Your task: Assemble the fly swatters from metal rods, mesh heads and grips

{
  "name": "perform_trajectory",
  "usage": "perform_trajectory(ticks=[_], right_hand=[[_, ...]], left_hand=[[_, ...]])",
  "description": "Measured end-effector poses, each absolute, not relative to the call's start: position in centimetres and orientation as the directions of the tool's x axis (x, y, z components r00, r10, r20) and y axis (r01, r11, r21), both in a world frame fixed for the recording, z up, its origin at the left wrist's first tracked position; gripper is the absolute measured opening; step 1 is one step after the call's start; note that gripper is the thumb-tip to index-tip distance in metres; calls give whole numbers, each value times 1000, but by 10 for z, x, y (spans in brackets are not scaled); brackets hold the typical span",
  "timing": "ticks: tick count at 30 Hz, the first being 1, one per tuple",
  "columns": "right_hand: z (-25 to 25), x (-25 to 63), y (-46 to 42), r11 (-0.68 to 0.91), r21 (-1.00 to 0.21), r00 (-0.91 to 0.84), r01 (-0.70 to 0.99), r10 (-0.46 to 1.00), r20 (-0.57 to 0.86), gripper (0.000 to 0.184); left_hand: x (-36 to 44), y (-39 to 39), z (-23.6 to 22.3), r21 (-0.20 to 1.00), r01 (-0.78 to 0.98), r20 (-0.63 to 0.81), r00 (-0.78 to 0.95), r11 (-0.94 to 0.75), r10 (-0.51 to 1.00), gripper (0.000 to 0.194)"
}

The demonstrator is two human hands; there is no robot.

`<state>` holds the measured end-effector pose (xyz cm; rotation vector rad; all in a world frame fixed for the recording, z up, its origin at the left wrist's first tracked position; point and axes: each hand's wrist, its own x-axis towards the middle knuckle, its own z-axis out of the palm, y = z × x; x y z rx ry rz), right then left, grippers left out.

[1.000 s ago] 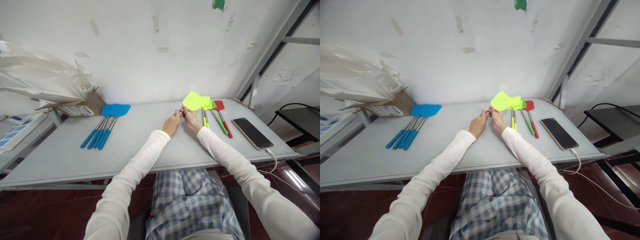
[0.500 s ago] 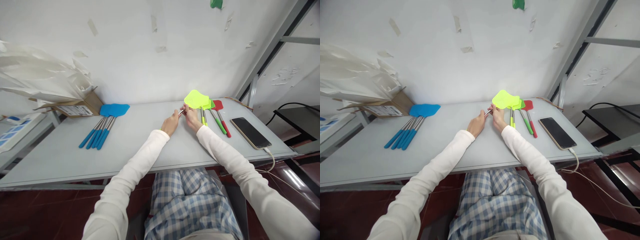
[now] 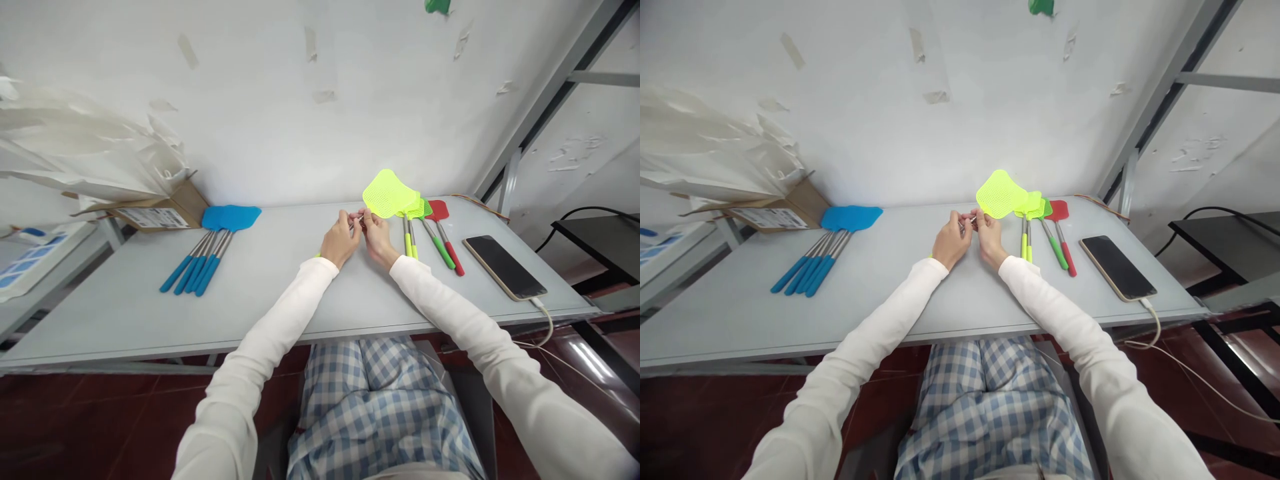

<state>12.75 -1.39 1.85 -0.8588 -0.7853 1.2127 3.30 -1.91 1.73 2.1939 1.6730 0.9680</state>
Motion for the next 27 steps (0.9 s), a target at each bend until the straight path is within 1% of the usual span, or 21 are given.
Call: perform_trajectory(ticks=[2, 4, 6, 8, 9, 11, 13, 14, 16, 19, 23, 25, 27], right_hand=[[21, 126, -15, 154, -880, 171, -450, 982, 84, 30], [22, 128, -13, 189, -876, 175, -444, 977, 122, 29], [23, 134, -9, 213, -869, 202, -446, 970, 134, 25], [23, 142, -5, 218, -860, 246, -461, 963, 112, 21], [23, 145, -3, 219, -855, 271, -470, 958, 96, 20], [23, 150, -1, 217, -849, 301, -482, 951, 72, 19], [24, 152, -1, 209, -850, 296, -484, 953, 66, 19], [24, 152, -1, 205, -850, 284, -485, 956, 68, 19], [25, 152, -3, 204, -848, 261, -489, 962, 81, 20], [26, 150, -6, 222, -843, 259, -490, 960, 102, 24], [23, 141, -15, 231, -846, 251, -480, 961, 120, 28], [20, 132, -21, 218, -854, 178, -472, 972, 150, 29], [18, 124, -26, 224, -861, 85, -457, 974, 208, 30]], left_hand=[[34, -16, 19, 568, 737, 420, 123, -367, 899, 16], [30, -17, 24, 571, 710, 481, 117, -412, 869, 16], [20, -23, 29, 545, 708, 544, 110, -450, 832, 18], [5, -33, 33, 505, 739, 557, 116, -446, 822, 22], [-2, -38, 33, 484, 768, 524, 130, -420, 841, 25], [-15, -48, 30, 424, 839, 377, 179, -341, 909, 30], [-22, -54, 25, 340, 890, 223, 239, -305, 945, 29], [-23, -56, 23, 300, 900, 179, 271, -315, 946, 27], [-21, -56, 19, 243, 899, 167, 331, -364, 929, 28], [-19, -51, 19, 228, 889, 230, 348, -398, 909, 30], [-21, -44, 22, 266, 871, 244, 354, -413, 903, 29], [-19, -42, 24, 313, 850, 227, 366, -423, 903, 26], [-14, -41, 27, 344, 857, 217, 326, -384, 920, 27]])
